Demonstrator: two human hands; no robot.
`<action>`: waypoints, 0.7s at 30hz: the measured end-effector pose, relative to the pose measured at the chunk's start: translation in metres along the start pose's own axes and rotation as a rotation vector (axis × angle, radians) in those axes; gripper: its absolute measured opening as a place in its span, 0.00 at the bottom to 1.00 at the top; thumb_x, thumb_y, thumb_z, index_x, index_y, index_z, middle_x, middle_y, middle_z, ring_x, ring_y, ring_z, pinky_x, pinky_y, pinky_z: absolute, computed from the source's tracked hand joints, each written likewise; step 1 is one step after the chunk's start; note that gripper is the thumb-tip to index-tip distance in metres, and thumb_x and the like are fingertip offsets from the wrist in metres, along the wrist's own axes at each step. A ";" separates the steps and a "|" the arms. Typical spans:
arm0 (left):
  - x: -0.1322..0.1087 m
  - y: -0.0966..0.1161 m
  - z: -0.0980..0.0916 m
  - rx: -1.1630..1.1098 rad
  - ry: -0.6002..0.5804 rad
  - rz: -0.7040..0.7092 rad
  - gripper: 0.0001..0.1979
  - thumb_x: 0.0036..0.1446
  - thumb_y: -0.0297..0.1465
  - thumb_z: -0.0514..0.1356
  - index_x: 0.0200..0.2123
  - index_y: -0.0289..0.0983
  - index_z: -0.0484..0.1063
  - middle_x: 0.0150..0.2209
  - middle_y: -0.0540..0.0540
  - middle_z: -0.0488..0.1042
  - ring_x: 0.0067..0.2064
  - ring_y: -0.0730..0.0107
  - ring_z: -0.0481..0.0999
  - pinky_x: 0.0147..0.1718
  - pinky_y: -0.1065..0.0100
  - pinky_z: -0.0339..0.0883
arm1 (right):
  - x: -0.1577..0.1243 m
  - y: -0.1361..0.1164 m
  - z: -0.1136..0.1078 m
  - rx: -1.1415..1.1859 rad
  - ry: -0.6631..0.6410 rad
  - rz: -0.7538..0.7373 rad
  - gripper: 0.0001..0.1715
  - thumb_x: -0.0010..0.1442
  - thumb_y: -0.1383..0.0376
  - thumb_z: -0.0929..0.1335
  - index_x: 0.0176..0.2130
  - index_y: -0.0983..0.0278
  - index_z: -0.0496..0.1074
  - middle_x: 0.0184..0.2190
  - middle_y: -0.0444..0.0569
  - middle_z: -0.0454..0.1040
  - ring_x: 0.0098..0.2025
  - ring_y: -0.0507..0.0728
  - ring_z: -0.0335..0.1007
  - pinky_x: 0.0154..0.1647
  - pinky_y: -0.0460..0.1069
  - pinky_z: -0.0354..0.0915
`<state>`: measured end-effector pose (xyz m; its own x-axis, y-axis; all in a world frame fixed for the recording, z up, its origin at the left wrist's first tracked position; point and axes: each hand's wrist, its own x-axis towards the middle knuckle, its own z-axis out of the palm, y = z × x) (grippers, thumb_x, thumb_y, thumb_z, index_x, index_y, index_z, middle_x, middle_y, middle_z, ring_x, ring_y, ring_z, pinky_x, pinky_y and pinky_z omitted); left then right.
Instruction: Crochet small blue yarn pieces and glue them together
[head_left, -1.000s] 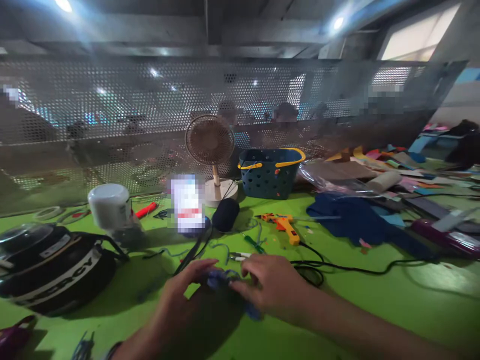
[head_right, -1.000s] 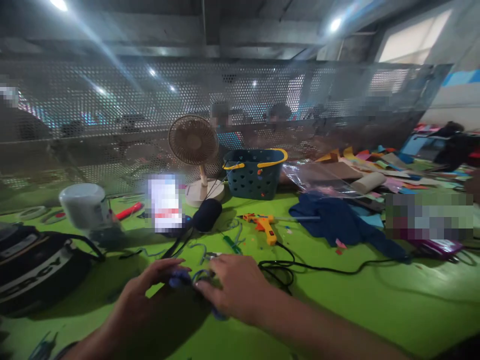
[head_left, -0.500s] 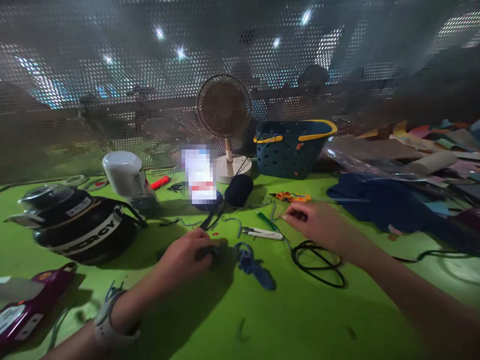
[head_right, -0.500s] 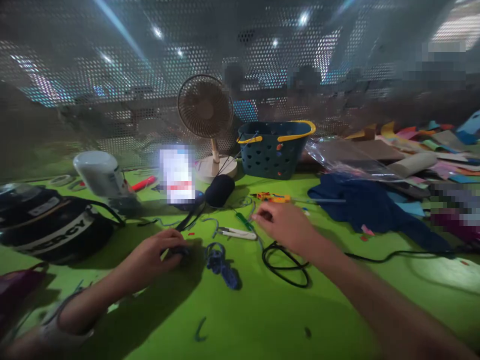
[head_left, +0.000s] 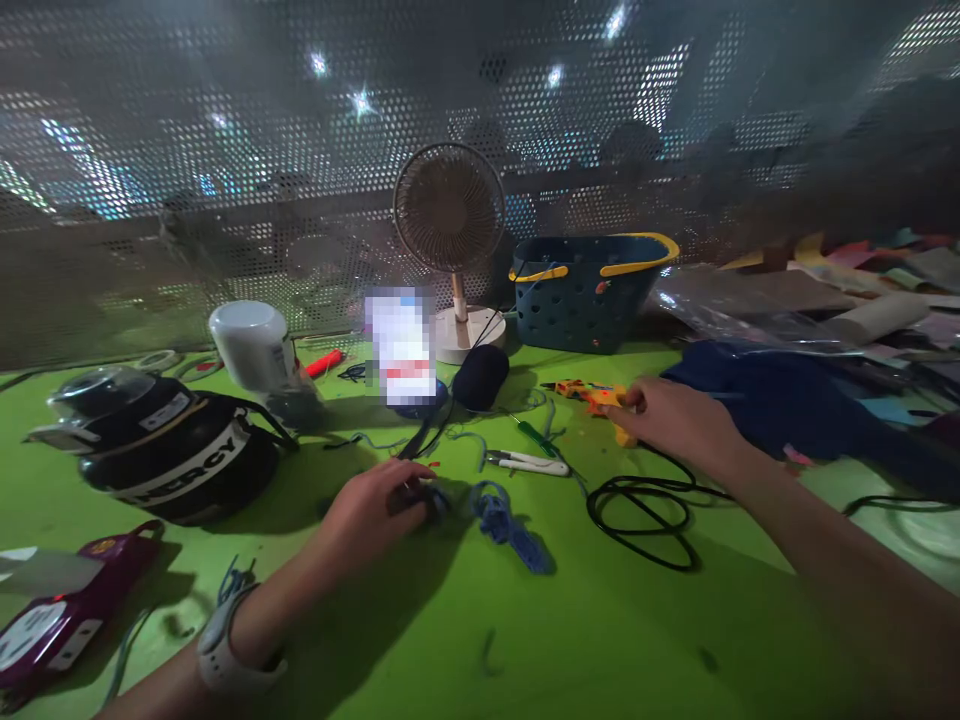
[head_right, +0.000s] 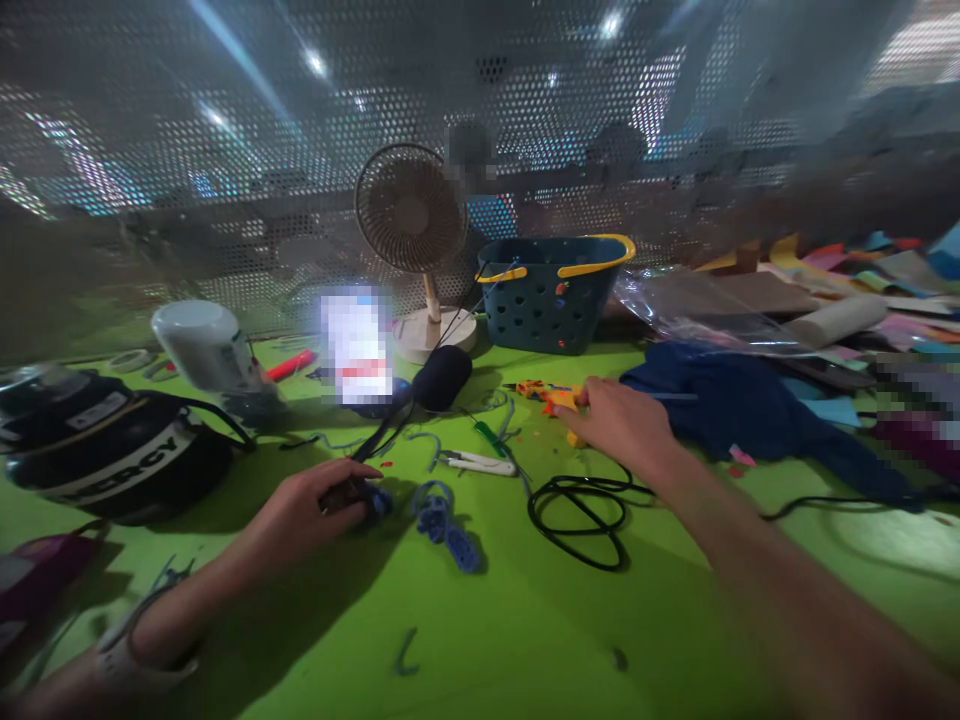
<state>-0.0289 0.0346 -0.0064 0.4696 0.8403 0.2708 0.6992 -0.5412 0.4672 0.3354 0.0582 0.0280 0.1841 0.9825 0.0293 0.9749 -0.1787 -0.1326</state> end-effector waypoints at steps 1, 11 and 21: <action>-0.001 0.000 0.001 -0.007 -0.005 0.016 0.14 0.49 0.22 0.60 0.39 0.39 0.77 0.31 0.48 0.79 0.28 0.68 0.77 0.27 0.70 0.71 | 0.002 0.001 0.002 -0.002 -0.015 0.013 0.20 0.58 0.50 0.64 0.33 0.64 0.71 0.34 0.60 0.76 0.34 0.64 0.72 0.27 0.50 0.52; -0.007 -0.001 0.004 -0.245 0.116 0.379 0.17 0.52 0.15 0.56 0.42 0.37 0.73 0.42 0.43 0.80 0.42 0.66 0.81 0.33 0.72 0.77 | 0.015 0.008 0.009 0.156 -0.074 0.004 0.17 0.52 0.51 0.69 0.30 0.62 0.71 0.30 0.56 0.78 0.32 0.63 0.72 0.28 0.51 0.56; -0.029 0.008 0.007 -0.158 0.317 0.533 0.14 0.60 0.26 0.60 0.48 0.43 0.73 0.58 0.41 0.67 0.55 0.58 0.72 0.50 0.59 0.73 | -0.059 -0.078 -0.010 0.985 -0.424 -0.391 0.18 0.58 0.53 0.68 0.43 0.61 0.72 0.38 0.51 0.78 0.38 0.58 0.74 0.38 0.52 0.69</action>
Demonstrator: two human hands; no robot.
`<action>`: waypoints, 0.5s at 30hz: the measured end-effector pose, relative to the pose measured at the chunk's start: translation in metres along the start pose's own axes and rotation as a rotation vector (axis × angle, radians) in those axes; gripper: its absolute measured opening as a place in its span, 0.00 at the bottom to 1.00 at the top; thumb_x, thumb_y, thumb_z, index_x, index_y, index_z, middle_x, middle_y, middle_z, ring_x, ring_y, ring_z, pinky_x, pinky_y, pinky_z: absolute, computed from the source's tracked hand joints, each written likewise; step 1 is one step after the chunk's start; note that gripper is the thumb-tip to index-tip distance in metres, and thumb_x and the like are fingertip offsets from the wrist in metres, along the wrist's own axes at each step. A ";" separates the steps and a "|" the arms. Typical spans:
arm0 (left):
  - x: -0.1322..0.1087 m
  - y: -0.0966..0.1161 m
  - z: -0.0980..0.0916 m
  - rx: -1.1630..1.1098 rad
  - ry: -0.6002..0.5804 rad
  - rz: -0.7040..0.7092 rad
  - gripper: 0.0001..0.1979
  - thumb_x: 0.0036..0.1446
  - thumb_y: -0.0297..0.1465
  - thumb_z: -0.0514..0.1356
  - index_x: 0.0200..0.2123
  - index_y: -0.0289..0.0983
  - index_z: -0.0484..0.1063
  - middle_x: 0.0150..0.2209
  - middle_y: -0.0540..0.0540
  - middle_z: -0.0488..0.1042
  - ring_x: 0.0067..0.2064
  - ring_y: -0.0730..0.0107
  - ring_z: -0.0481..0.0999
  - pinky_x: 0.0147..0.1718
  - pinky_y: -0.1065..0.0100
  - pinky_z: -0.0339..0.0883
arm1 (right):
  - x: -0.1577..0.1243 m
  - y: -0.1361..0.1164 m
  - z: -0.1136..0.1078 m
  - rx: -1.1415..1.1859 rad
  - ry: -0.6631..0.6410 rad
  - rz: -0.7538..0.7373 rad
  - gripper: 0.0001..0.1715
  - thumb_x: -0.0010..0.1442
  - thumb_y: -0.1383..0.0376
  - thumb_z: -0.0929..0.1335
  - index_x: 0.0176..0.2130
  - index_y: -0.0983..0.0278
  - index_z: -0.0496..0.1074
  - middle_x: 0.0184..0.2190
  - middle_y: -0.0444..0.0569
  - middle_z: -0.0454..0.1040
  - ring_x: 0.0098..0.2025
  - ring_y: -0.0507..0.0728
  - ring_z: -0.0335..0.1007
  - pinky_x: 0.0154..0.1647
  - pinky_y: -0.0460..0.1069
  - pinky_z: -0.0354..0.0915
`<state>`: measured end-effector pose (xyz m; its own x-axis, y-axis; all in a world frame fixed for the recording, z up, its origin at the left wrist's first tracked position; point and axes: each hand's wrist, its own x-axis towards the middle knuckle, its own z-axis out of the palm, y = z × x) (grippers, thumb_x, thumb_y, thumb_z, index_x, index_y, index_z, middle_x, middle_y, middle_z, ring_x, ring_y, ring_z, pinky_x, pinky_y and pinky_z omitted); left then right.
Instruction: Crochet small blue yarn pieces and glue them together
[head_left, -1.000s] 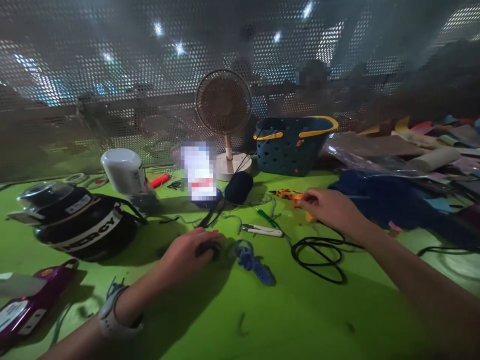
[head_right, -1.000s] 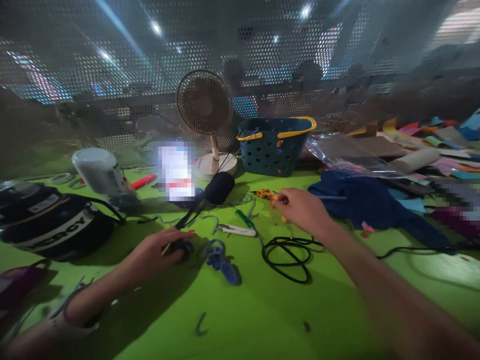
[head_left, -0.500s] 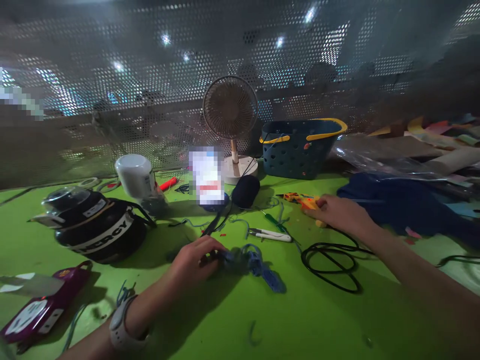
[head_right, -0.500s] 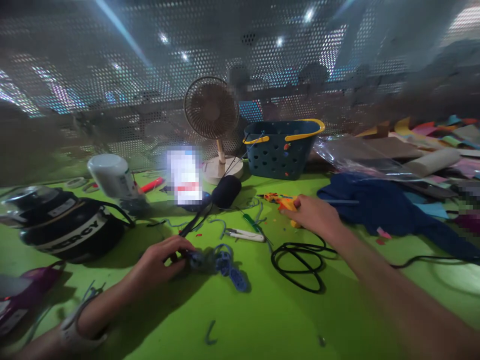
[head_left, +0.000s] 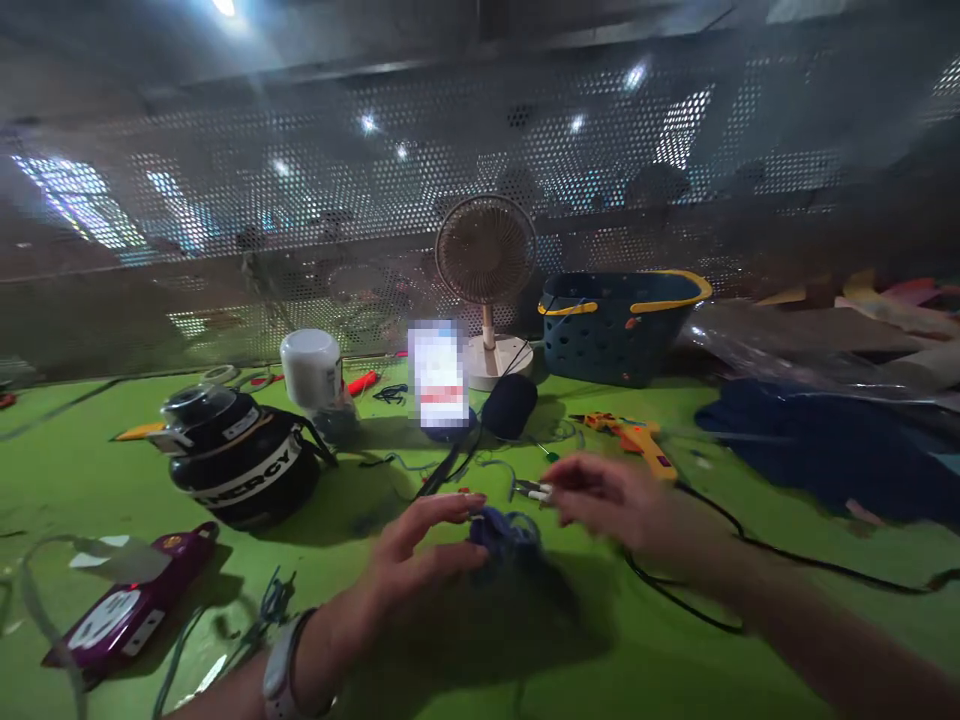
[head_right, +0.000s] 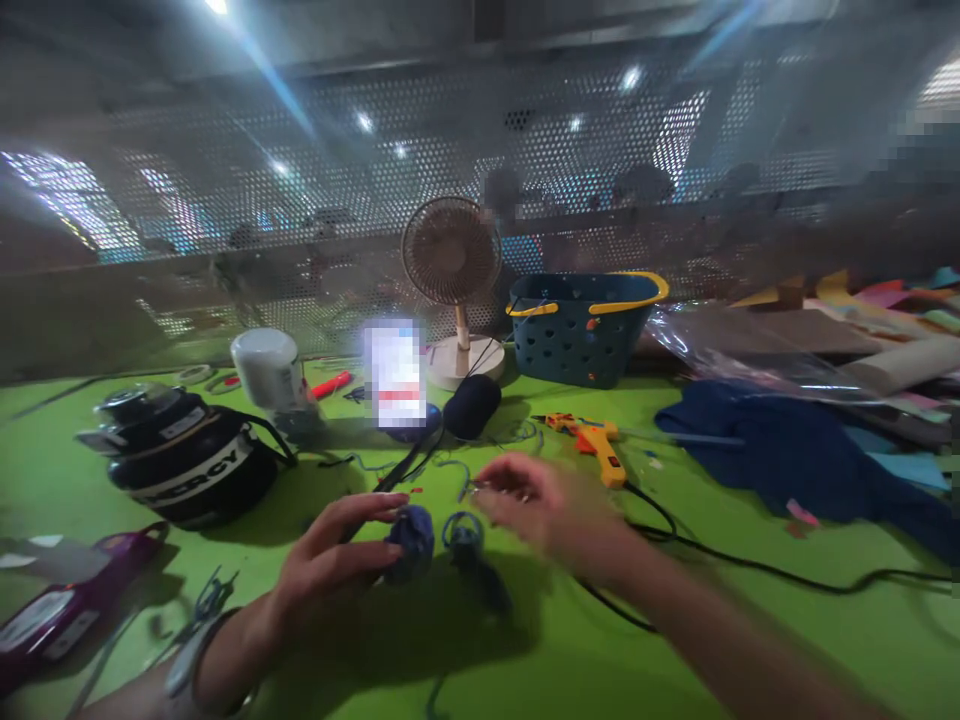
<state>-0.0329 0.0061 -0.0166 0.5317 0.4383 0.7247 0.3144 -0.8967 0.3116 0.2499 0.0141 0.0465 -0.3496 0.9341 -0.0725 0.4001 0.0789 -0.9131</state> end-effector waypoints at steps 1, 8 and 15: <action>-0.001 0.002 -0.001 0.009 -0.012 -0.007 0.14 0.60 0.26 0.60 0.49 0.43 0.73 0.58 0.40 0.66 0.55 0.57 0.71 0.51 0.58 0.72 | -0.001 -0.005 0.015 0.071 -0.065 -0.037 0.20 0.57 0.54 0.69 0.46 0.61 0.72 0.41 0.51 0.77 0.39 0.58 0.73 0.38 0.51 0.69; -0.003 0.000 0.001 0.019 0.017 0.003 0.14 0.57 0.29 0.64 0.47 0.44 0.74 0.59 0.40 0.65 0.56 0.56 0.69 0.53 0.56 0.68 | 0.008 -0.007 0.058 0.125 -0.053 -0.168 0.14 0.60 0.59 0.67 0.44 0.61 0.77 0.40 0.49 0.78 0.41 0.58 0.73 0.43 0.52 0.69; 0.009 -0.007 0.000 0.031 -0.015 0.077 0.10 0.59 0.24 0.59 0.44 0.39 0.71 0.47 0.41 0.78 0.46 0.63 0.76 0.45 0.61 0.72 | 0.033 0.008 0.047 0.076 0.040 -0.019 0.13 0.60 0.60 0.66 0.39 0.64 0.78 0.32 0.49 0.78 0.30 0.54 0.71 0.31 0.49 0.66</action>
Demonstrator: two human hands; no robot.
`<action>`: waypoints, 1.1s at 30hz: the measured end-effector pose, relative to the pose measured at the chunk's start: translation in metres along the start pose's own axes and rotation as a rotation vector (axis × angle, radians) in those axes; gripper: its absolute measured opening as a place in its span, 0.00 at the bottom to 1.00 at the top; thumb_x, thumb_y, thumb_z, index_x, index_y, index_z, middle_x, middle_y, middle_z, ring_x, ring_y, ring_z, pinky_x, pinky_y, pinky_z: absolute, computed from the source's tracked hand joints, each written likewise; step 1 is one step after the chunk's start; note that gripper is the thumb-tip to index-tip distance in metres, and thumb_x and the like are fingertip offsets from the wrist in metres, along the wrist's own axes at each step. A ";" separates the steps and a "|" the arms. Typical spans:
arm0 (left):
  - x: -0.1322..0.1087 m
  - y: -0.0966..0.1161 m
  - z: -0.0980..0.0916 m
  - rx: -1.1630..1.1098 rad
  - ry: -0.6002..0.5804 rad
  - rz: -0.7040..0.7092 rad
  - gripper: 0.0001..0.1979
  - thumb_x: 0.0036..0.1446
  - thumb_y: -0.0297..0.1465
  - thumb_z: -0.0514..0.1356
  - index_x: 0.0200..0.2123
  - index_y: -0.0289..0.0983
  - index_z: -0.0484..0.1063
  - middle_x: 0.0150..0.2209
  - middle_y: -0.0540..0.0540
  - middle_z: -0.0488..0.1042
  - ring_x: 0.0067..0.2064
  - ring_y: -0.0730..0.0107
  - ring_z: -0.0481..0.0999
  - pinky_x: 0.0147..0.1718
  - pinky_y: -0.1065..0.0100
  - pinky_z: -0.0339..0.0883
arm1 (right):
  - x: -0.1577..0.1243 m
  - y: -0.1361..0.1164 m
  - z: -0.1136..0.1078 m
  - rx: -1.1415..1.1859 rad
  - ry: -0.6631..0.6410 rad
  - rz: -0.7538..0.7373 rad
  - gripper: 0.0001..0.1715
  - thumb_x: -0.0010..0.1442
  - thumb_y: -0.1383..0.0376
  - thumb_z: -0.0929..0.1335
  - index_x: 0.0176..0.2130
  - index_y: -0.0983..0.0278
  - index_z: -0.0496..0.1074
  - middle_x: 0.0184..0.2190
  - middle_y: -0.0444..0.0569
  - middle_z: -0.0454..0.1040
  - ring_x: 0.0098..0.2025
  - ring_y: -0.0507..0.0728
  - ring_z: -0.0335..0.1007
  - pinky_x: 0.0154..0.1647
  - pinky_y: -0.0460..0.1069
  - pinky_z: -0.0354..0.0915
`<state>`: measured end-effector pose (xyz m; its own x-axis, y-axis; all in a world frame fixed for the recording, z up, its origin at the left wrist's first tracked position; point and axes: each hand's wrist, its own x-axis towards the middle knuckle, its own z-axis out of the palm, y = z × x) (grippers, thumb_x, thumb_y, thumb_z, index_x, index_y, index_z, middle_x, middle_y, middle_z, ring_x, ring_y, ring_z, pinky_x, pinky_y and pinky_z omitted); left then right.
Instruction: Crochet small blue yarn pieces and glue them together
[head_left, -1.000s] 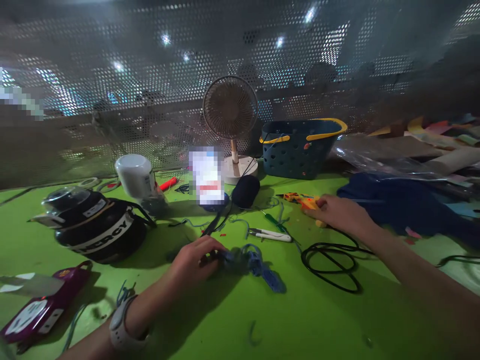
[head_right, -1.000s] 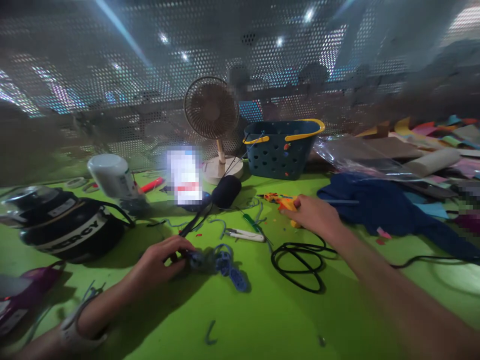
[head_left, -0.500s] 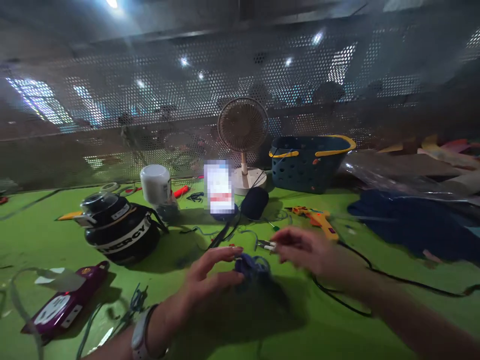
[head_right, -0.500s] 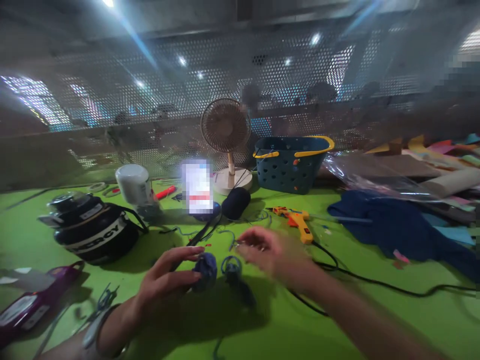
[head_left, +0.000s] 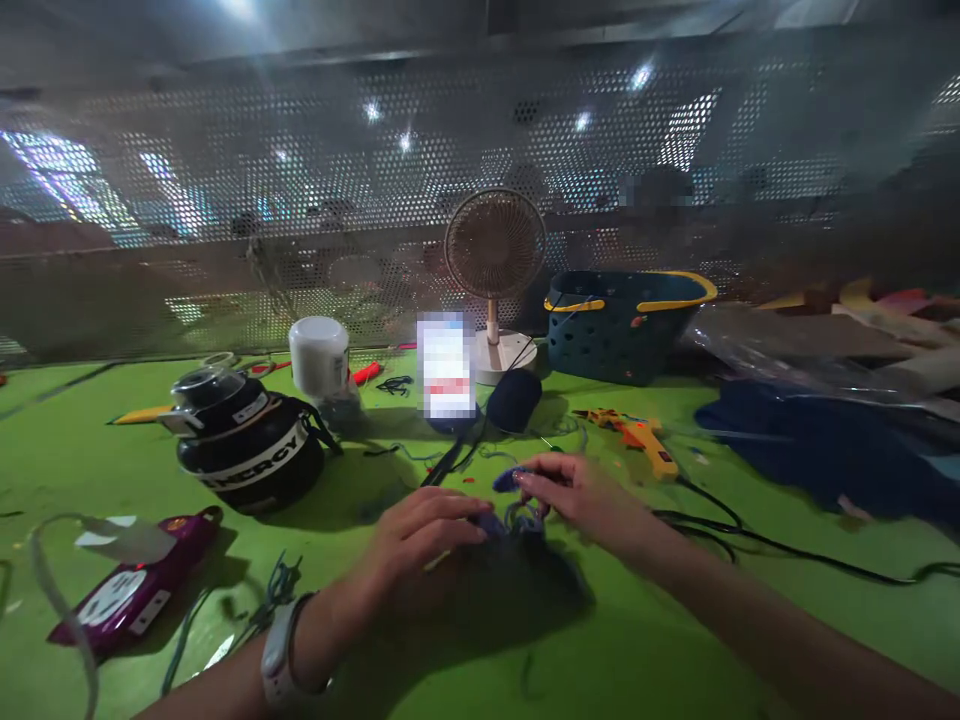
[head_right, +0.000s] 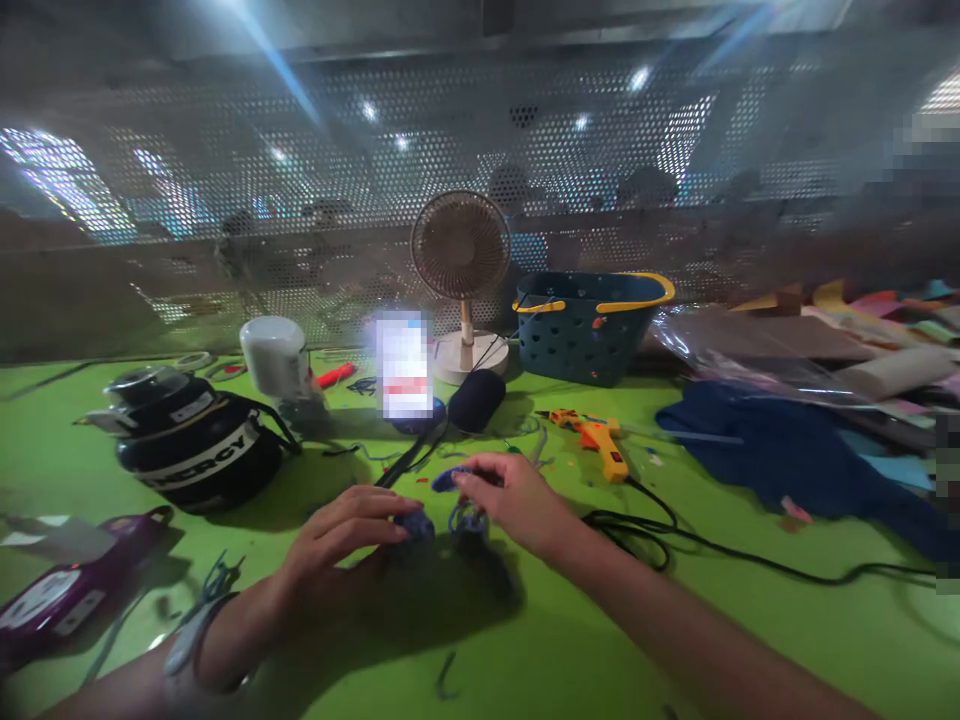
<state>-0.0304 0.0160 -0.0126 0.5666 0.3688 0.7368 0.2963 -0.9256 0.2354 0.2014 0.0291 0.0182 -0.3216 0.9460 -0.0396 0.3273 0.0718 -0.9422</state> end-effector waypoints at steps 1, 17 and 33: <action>0.001 -0.001 0.000 0.011 -0.021 -0.017 0.10 0.59 0.22 0.58 0.43 0.38 0.70 0.44 0.42 0.79 0.43 0.65 0.77 0.43 0.63 0.73 | 0.001 0.001 -0.002 -0.060 -0.014 0.009 0.14 0.60 0.60 0.66 0.38 0.64 0.78 0.31 0.49 0.78 0.29 0.54 0.71 0.30 0.48 0.65; -0.010 0.003 -0.010 0.027 -0.264 -0.057 0.17 0.62 0.23 0.54 0.54 0.37 0.66 0.51 0.39 0.77 0.45 0.67 0.80 0.40 0.70 0.76 | -0.003 0.008 -0.024 -0.550 0.108 -0.194 0.16 0.61 0.57 0.66 0.41 0.63 0.79 0.39 0.51 0.80 0.38 0.60 0.74 0.38 0.52 0.65; -0.007 0.008 0.011 -0.039 0.005 -0.218 0.15 0.56 0.20 0.53 0.44 0.37 0.72 0.40 0.41 0.80 0.37 0.70 0.81 0.23 0.80 0.74 | -0.012 0.052 -0.139 -0.905 0.471 0.396 0.22 0.48 0.46 0.70 0.28 0.63 0.74 0.27 0.53 0.77 0.33 0.65 0.74 0.25 0.49 0.53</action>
<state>-0.0239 0.0066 -0.0227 0.4886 0.5605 0.6687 0.3812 -0.8265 0.4142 0.3460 0.0656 0.0155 0.2599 0.9653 0.0269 0.9262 -0.2413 -0.2898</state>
